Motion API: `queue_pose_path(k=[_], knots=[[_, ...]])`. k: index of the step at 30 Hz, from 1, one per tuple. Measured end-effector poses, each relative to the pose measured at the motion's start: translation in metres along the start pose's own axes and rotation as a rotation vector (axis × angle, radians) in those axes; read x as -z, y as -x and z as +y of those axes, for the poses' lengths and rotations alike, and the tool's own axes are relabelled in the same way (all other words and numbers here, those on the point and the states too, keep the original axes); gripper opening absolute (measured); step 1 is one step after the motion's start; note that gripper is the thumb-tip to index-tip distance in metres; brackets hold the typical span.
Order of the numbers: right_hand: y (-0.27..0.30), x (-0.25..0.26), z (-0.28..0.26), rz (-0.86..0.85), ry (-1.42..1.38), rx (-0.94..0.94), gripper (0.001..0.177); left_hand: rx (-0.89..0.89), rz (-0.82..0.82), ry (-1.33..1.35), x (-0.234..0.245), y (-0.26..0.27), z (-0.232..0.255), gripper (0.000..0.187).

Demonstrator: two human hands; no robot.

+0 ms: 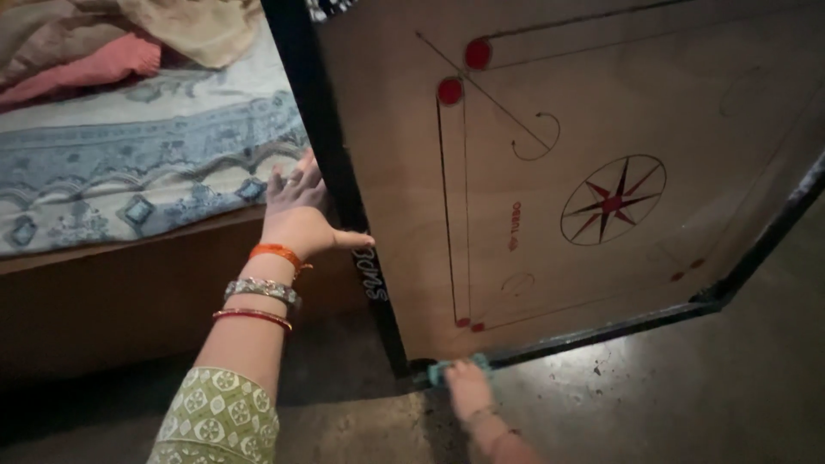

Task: Wiping and cleaning the surface and edges of a carrom board with a cloth.

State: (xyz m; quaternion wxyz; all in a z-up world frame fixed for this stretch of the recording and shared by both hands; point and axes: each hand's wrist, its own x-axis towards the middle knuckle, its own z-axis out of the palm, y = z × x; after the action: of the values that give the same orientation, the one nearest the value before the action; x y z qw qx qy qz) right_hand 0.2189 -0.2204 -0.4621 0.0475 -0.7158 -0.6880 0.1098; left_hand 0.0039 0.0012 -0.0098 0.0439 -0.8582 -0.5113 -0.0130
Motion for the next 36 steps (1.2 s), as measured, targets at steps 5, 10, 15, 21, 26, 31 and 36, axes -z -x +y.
queue_pose_path(k=[5, 10, 15, 21, 26, 31, 36], knots=[[0.007, 0.001, -0.062, 0.242, -0.214, 0.302, 0.032, -0.043, 0.093, -0.01, -0.011, -0.001, -0.004, 0.149], [0.01, 0.021, 0.0, 0.082, -0.155, 0.273, 0.033, 0.013, 0.001, -0.024, -0.001, 0.0, 0.003, 0.15], [0.034, 0.034, 0.072, 0.041, -0.018, 0.102, 0.039, -0.004, 0.013, 0.013, -0.004, 0.006, 0.0, 0.146], [0.036, 0.063, 0.14, 0.158, -0.484, -0.536, 0.035, -0.009, 0.016, -0.028, 0.0, 0.005, -0.001, 0.147], [0.01, 0.024, 0.126, 0.074, 0.129, -0.552, 0.03, -0.018, 0.035, 0.048, 0.003, 0.008, 0.002, 0.148], [-0.034, -0.083, 0.017, 0.245, -0.269, -0.322, 0.025, 0.002, 0.06, 0.033, 0.007, 0.005, 0.003, 0.145], [-0.007, -0.046, -0.023, 0.194, -0.171, 0.035, 0.025, 0.066, 0.027, -0.07, -0.009, 0.018, 0.016, 0.141]])
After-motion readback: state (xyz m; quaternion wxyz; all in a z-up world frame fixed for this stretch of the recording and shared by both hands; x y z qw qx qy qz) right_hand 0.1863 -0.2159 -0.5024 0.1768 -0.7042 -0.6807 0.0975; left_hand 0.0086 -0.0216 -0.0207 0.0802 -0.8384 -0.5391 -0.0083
